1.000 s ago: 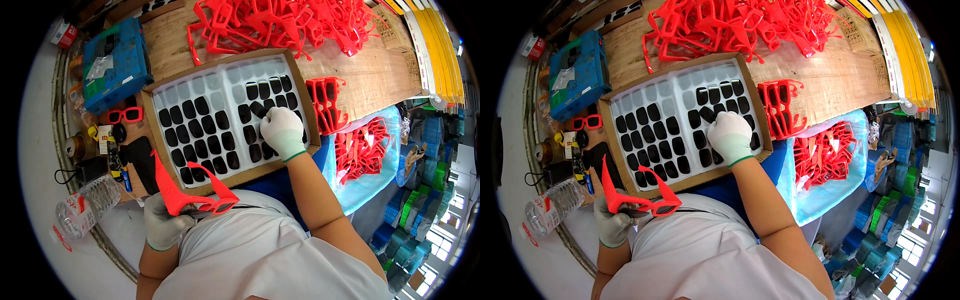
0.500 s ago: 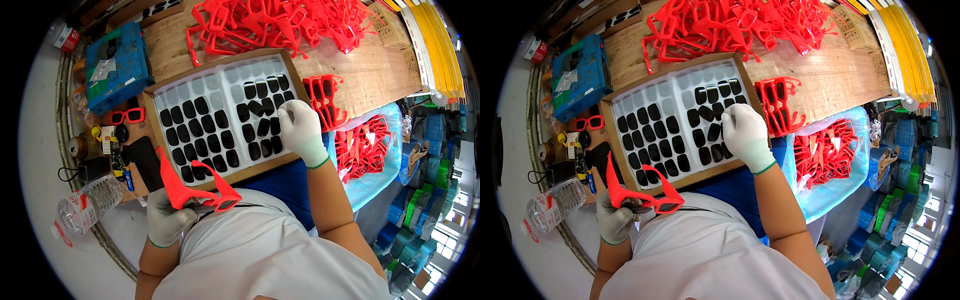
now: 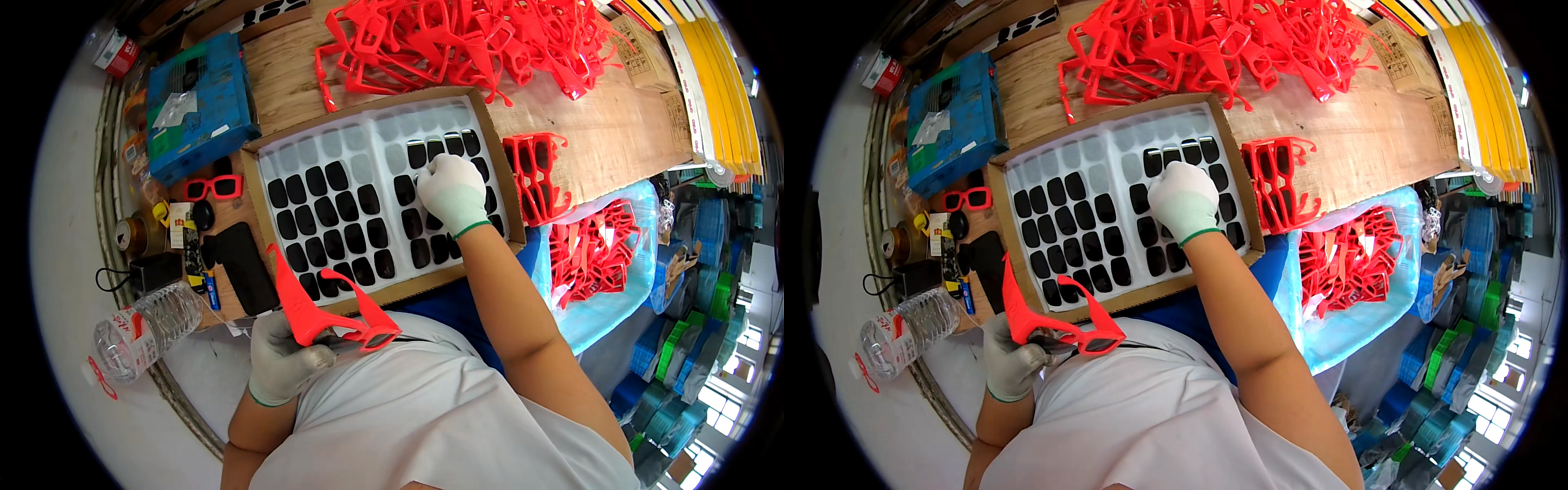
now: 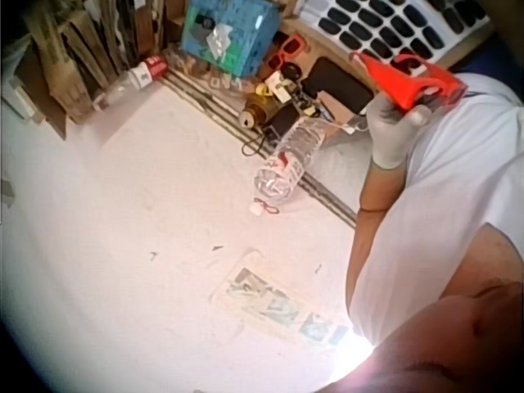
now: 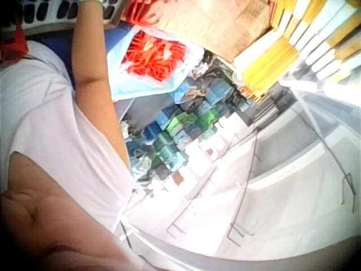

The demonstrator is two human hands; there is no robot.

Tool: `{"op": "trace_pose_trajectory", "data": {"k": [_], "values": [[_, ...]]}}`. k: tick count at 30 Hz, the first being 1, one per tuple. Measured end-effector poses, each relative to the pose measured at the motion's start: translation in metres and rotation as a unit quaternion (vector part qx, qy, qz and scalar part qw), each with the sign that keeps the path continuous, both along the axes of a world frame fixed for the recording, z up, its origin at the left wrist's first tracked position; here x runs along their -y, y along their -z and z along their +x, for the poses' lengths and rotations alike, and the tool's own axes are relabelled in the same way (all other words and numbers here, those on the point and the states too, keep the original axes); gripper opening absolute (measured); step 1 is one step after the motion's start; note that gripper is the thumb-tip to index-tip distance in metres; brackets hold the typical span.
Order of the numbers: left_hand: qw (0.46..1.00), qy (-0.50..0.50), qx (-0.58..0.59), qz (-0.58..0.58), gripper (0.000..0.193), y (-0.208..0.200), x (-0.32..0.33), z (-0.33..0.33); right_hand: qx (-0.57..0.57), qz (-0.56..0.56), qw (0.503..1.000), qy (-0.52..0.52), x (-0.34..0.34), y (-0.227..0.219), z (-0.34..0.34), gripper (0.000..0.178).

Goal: The person inserts black lenses into red plastic frames one at a time. They pick up a lens from a tray, place it into a frame, and set the completed pair aside. The process is repeated continuously throughout the clip.

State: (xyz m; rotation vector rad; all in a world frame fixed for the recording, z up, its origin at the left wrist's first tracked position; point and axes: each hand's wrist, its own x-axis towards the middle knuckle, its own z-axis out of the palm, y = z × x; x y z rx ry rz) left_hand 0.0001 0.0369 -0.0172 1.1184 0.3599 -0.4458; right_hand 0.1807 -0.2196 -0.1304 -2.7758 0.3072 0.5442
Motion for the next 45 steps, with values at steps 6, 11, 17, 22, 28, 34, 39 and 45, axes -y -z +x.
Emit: {"op": "trace_pose_trajectory", "data": {"k": [6, 11, 17, 22, 28, 34, 39, 45], "values": [[0.999, -0.03, -0.018, -0.012, 0.032, 0.005, -0.002, 0.001, 0.052, 0.079, 0.995, -0.014, 0.015, 0.0, -0.006, 0.027], [0.999, -0.04, 0.001, -0.016, 0.034, 0.009, -0.002, -0.001, 0.115, 0.227, 0.967, 0.034, 0.039, -0.021, -0.019, 0.022], [0.999, -0.025, 0.012, -0.042, 0.039, 0.009, -0.001, 0.0, 0.151, 0.267, 0.95, 0.049, 0.059, -0.039, -0.03, 0.022], [0.999, -0.035, -0.02, -0.029, 0.038, 0.0, 0.013, 0.007, 0.085, 0.162, 0.983, 0.034, 0.035, -0.016, -0.012, 0.029], [1.0, 0.011, 0.015, 0.021, 0.037, 0.006, 0.0, -0.005, -0.008, -0.001, 1.0, 0.019, 0.0, 0.003, 0.003, 0.032], [0.996, -0.059, 0.003, -0.06, 0.036, -0.003, 0.004, 0.0, 0.024, -0.005, 1.0, -0.005, 0.002, 0.011, 0.002, 0.027], [0.998, -0.043, 0.027, -0.027, 0.026, 0.0, 0.004, 0.001, 0.046, 0.037, 0.998, -0.024, 0.017, 0.007, -0.005, 0.029], [0.998, -0.051, 0.028, -0.033, 0.025, 0.012, -0.002, -0.005, 0.122, 0.154, 0.981, 0.005, 0.041, -0.002, -0.017, 0.025]]}}
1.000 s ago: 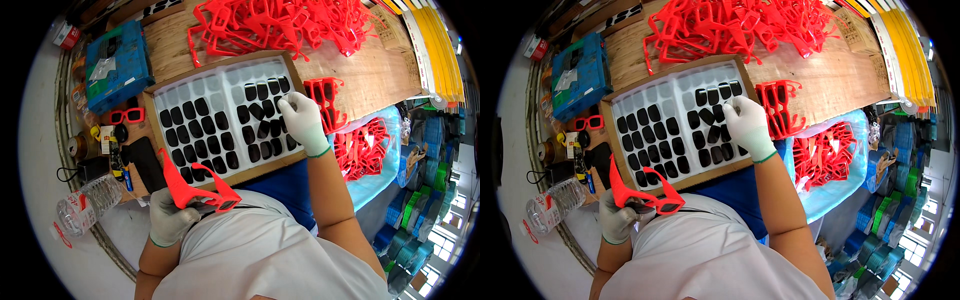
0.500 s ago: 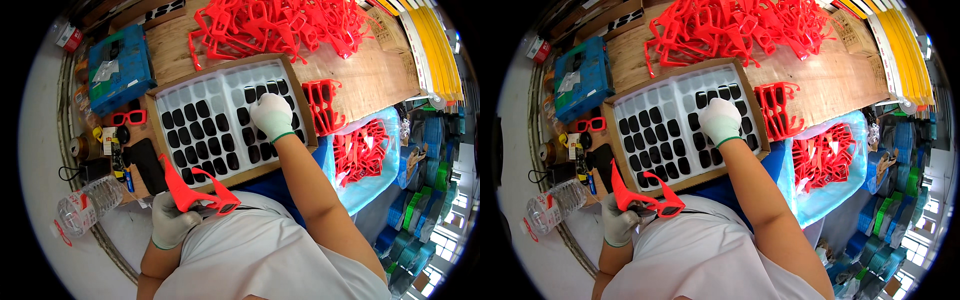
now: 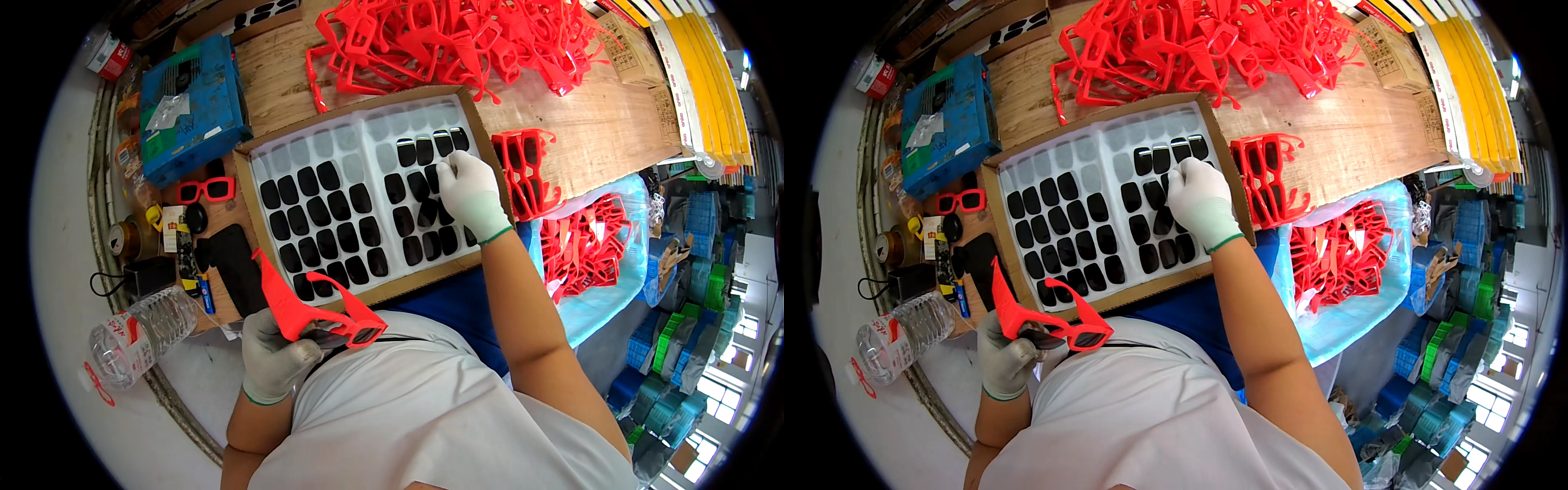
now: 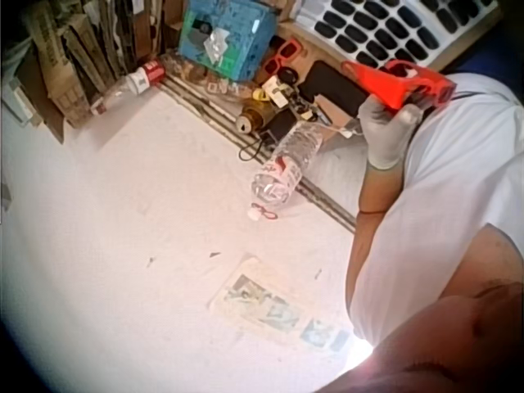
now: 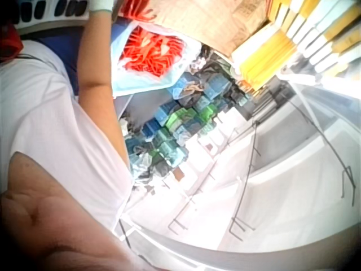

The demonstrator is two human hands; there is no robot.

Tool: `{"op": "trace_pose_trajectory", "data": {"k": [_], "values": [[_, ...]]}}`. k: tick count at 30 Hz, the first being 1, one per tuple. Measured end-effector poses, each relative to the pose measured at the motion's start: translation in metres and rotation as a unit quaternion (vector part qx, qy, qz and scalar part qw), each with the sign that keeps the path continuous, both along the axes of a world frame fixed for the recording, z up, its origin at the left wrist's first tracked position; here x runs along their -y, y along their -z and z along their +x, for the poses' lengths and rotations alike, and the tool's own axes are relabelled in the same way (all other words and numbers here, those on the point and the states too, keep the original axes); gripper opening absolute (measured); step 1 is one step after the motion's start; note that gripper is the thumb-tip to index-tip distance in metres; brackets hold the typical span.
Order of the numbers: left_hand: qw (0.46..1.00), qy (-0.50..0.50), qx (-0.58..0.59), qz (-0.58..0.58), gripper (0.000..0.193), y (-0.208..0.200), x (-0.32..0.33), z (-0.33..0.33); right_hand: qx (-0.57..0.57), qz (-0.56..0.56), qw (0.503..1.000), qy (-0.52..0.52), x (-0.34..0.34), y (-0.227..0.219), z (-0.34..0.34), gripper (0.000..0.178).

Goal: The person inserts black lenses into red plastic frames one at a time. They pick up a lens from a tray, place it into a frame, and set the completed pair aside. The process is repeated continuously throughout the clip.

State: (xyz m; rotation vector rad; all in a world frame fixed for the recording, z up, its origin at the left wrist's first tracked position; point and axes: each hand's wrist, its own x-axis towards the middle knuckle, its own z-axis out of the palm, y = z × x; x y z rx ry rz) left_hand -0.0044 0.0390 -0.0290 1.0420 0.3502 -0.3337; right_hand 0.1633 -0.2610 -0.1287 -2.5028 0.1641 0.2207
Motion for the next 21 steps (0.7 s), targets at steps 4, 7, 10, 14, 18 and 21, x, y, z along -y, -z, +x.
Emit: {"op": "trace_pose_trajectory", "data": {"k": [4, 7, 10, 14, 18, 21], "values": [[1.0, 0.011, -0.002, 0.012, 0.025, 0.004, -0.004, -0.001, 0.001, 0.132, 0.991, 0.029, 0.012, -0.032, -0.013, 0.022], [1.0, -0.009, 0.004, 0.013, 0.024, 0.0, 0.001, -0.001, -0.034, 0.314, 0.946, 0.069, 0.029, -0.055, -0.028, 0.024], [1.0, -0.005, 0.022, 0.005, 0.032, 0.003, -0.005, -0.002, -0.062, 0.392, 0.914, 0.086, 0.048, -0.092, -0.049, 0.019], [0.999, -0.029, 0.025, -0.01, 0.027, 0.007, -0.001, -0.004, -0.006, 0.479, 0.875, 0.077, 0.086, -0.11, -0.075, 0.016], [0.994, 0.025, 0.104, -0.014, 0.034, 0.02, -0.005, -0.002, 0.065, 0.498, 0.859, 0.1, 0.114, -0.13, -0.105, 0.015], [0.991, 0.028, 0.129, -0.012, 0.031, 0.014, 0.01, 0.006, 0.088, 0.483, 0.861, 0.132, 0.138, -0.151, -0.135, 0.013]]}}
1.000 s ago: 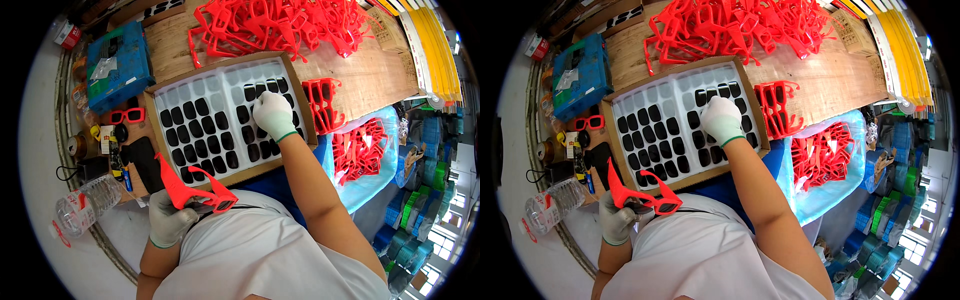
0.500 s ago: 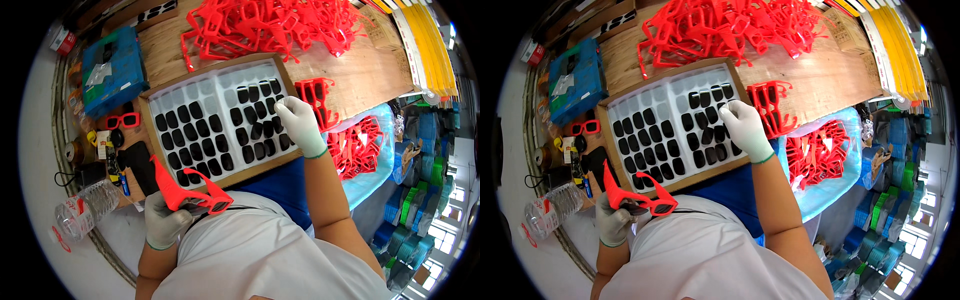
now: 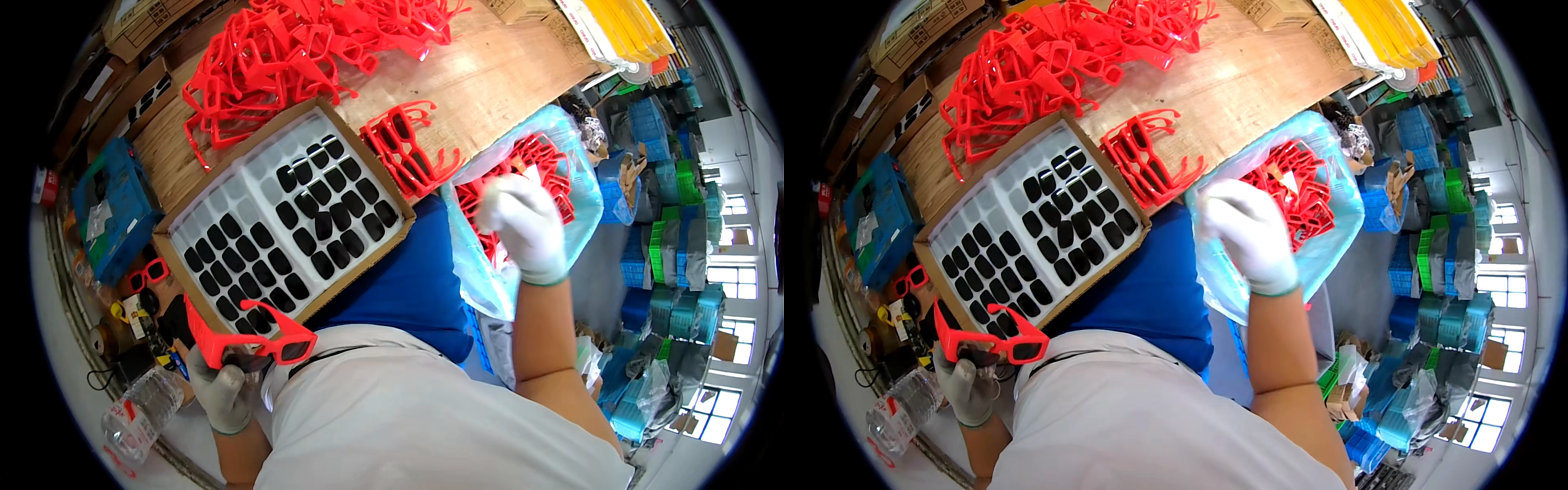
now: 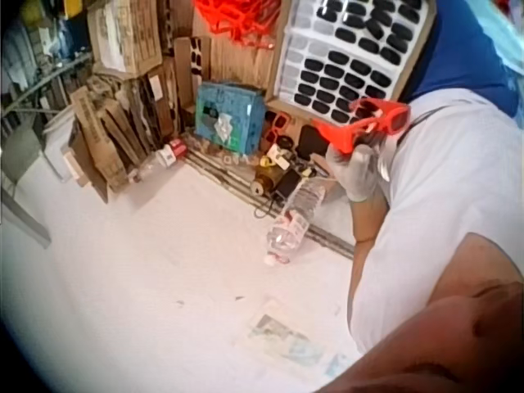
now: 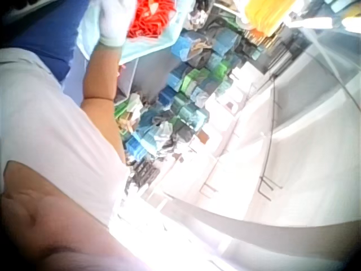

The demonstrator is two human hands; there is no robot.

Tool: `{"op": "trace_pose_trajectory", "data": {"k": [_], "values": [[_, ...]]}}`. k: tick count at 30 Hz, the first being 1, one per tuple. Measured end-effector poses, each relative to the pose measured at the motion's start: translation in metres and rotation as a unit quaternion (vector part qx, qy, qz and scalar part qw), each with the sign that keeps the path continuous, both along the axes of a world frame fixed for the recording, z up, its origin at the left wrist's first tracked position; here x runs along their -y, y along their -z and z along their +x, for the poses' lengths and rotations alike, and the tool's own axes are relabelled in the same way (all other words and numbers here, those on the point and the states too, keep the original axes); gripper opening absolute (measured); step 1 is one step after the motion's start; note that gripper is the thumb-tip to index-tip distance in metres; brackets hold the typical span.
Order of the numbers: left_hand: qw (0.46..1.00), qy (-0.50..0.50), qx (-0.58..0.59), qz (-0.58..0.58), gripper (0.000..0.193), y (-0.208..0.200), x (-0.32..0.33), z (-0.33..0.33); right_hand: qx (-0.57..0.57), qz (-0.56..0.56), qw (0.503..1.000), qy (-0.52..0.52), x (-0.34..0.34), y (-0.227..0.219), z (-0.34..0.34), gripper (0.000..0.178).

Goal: The person inserts black lenses into red plastic frames one at a time. They pick up a lens from a tray, place it into a frame, and set the completed pair aside. The process is repeated continuously throughout the clip.

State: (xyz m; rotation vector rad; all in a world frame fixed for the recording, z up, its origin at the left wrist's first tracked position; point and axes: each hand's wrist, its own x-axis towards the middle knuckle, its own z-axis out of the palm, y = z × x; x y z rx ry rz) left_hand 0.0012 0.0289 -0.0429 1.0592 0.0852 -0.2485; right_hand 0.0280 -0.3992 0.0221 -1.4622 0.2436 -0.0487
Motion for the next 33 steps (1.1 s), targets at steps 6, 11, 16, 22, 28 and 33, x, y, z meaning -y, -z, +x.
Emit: {"op": "trace_pose_trajectory", "data": {"k": [6, 11, 16, 22, 28, 33], "values": [[0.999, 0.028, 0.018, 0.038, 0.031, -0.015, 0.0, 0.027, -0.045, -0.026, 0.984, 0.172, 0.108, -0.017, -0.136, 0.02], [0.999, -0.033, 0.026, 0.009, 0.03, -0.014, -0.014, 0.05, -0.195, 0.121, 0.909, 0.348, 0.205, 0.049, -0.413, 0.015], [0.995, -0.065, 0.073, 0.001, 0.033, -0.009, -0.036, 0.062, -0.607, 0.054, 0.659, 0.441, 0.128, 0.11, -0.569, 0.018], [0.996, -0.032, 0.084, -0.015, 0.029, -0.008, -0.039, 0.061, -0.669, -0.123, 0.7, 0.216, 0.107, 0.126, -0.465, 0.025], [0.992, -0.116, 0.039, 0.006, 0.028, -0.024, -0.026, 0.034, -0.36, -0.197, 0.911, 0.036, 0.096, 0.05, -0.177, 0.033], [0.993, -0.082, 0.036, 0.082, 0.03, -0.029, -0.021, 0.001, -0.14, 0.203, 0.934, -0.257, -0.026, 0.051, -0.028, 0.045]]}}
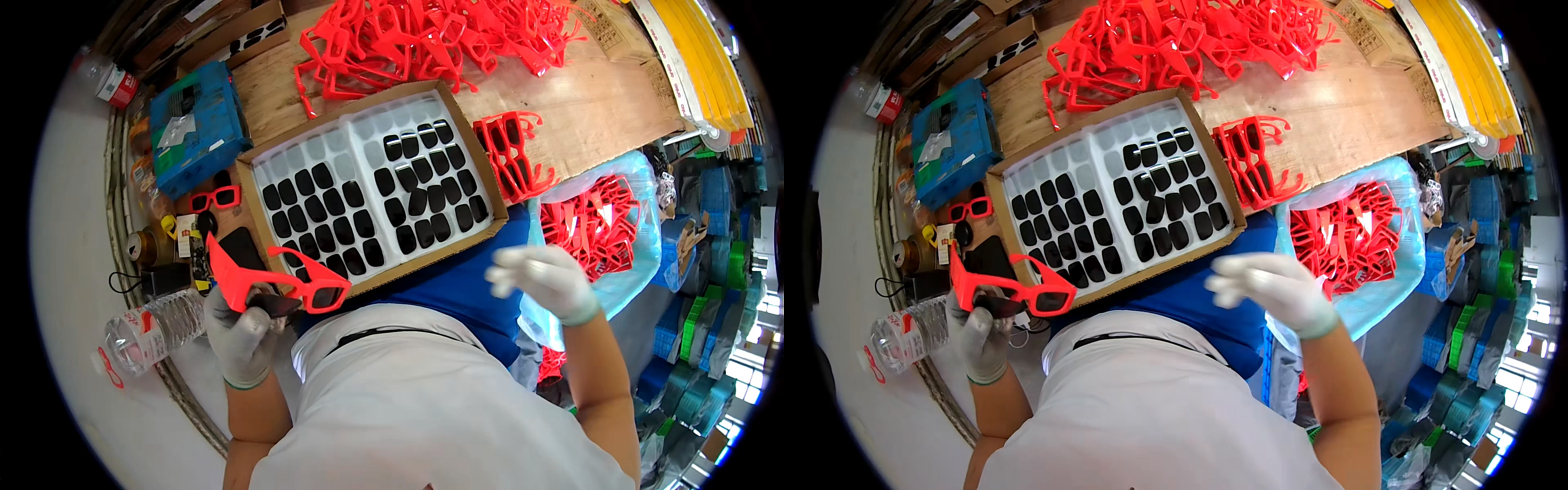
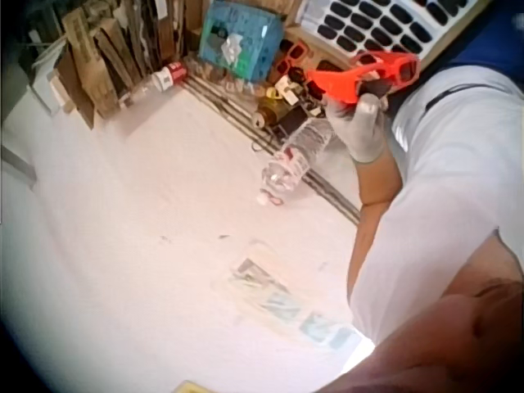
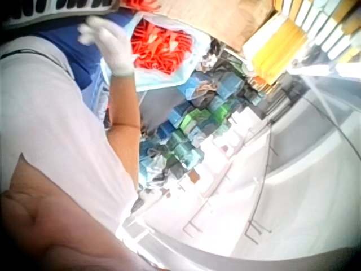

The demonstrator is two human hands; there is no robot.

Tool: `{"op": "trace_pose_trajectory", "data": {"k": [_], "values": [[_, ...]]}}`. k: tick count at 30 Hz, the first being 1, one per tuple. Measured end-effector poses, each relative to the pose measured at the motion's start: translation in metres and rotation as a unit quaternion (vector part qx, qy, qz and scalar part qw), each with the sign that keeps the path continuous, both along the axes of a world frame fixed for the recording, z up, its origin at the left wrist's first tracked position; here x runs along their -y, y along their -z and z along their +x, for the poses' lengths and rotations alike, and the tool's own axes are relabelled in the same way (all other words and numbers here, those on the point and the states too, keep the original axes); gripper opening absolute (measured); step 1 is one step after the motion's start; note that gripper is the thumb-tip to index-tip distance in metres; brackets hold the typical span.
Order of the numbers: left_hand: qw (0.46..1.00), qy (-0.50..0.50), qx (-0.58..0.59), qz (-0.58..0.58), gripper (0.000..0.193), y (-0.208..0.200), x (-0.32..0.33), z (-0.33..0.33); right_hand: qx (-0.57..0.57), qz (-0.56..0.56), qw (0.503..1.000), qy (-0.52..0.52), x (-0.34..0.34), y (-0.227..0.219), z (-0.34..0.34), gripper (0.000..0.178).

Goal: The person inserts black lenses into red plastic frames one at a time. They pick up a lens from a tray, place it into a frame, and set the completed pair aside. The process is repeated continuously throughout the clip.

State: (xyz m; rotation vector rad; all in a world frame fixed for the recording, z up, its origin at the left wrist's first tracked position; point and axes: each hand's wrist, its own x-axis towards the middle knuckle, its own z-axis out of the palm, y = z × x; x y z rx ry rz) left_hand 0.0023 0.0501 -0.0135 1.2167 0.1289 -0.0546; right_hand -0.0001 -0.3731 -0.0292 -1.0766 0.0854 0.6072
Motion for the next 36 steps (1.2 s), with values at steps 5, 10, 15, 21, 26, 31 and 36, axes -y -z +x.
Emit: {"op": "trace_pose_trajectory", "data": {"k": [5, 10, 15, 21, 26, 31, 36], "values": [[0.996, 0.03, -0.08, -0.028, 0.031, 0.002, 0.013, -0.031, -0.072, 0.297, 0.95, -0.069, -0.094, 0.037, 0.039, 0.05], [0.986, 0.09, -0.116, -0.074, 0.034, -0.02, 0.02, -0.022, -0.039, 0.264, 0.961, -0.078, -0.134, 0.038, 0.035, 0.06], [0.969, 0.207, -0.135, 0.001, 0.027, -0.028, 0.014, -0.008, 0.207, -0.085, 0.954, -0.202, -0.162, -0.018, 0.021, 0.057], [0.981, 0.152, -0.123, -0.013, 0.018, -0.02, 0.047, 0.005, 0.111, -0.043, 0.98, -0.158, -0.159, -0.016, 0.023, 0.019], [0.973, 0.18, -0.11, -0.092, 0.021, -0.003, 0.049, -0.002, 0.097, -0.05, 0.975, -0.191, -0.153, -0.015, 0.024, 0.02], [0.98, 0.107, -0.154, -0.072, 0.018, 0.004, 0.058, -0.003, 0.155, -0.088, 0.967, -0.183, -0.153, -0.011, 0.022, 0.02], [0.986, 0.083, -0.143, 0.031, 0.016, -0.009, 0.078, 0.001, 0.168, -0.11, 0.969, -0.145, -0.15, -0.006, 0.018, 0.02]]}}
